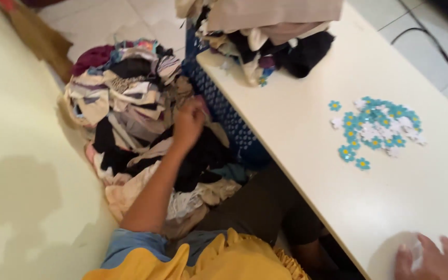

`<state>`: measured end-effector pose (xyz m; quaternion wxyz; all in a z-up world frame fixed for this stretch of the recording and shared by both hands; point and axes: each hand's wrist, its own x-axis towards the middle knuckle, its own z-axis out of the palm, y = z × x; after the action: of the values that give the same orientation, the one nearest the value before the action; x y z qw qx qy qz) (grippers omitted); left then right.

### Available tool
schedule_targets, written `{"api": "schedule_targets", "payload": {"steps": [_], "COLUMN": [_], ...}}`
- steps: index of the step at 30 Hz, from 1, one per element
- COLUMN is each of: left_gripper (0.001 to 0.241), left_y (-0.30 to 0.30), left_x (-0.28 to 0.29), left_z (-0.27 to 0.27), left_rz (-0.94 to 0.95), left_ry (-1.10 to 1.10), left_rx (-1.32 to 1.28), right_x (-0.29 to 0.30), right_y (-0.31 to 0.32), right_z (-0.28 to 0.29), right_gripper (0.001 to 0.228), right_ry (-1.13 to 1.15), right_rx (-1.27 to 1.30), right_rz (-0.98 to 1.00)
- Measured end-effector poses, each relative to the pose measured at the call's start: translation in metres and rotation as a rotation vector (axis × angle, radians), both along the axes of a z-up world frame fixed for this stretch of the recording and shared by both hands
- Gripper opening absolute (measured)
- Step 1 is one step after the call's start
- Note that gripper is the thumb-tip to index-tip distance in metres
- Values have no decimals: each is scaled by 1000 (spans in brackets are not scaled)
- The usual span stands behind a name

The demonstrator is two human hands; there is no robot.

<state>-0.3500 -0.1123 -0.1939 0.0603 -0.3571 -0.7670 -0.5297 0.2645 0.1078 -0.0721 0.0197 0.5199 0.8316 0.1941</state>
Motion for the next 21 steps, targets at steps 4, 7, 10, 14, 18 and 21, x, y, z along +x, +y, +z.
{"api": "schedule_targets", "payload": {"steps": [4,7,10,14,18,21], "left_gripper": [13,54,51,41,28,13], "left_y": [-14,-11,-11,-21,-43,-66], "left_x": [63,99,118,93,45,19], "left_z": [-71,-155,-142,-96,-98,-128], "left_rz": [-160,21,43,125,487,562], "left_ry": [-129,4,319,252,467,473], "left_rx": [-455,-1118,-1206,-810,-741,-773], "right_x": [-29,9,71,66,66,45], "right_y": [17,90,140,136,122,83], "right_z": [-36,-95,-129,-119,-122,-104], "right_gripper": [61,72,112,95,90,82], "right_ry": [102,-129,-230,-144,-121,110], "right_rx": [144,-342,-406,-410,-296,-177], "right_rz": [161,-214,128,135,159,246]}}
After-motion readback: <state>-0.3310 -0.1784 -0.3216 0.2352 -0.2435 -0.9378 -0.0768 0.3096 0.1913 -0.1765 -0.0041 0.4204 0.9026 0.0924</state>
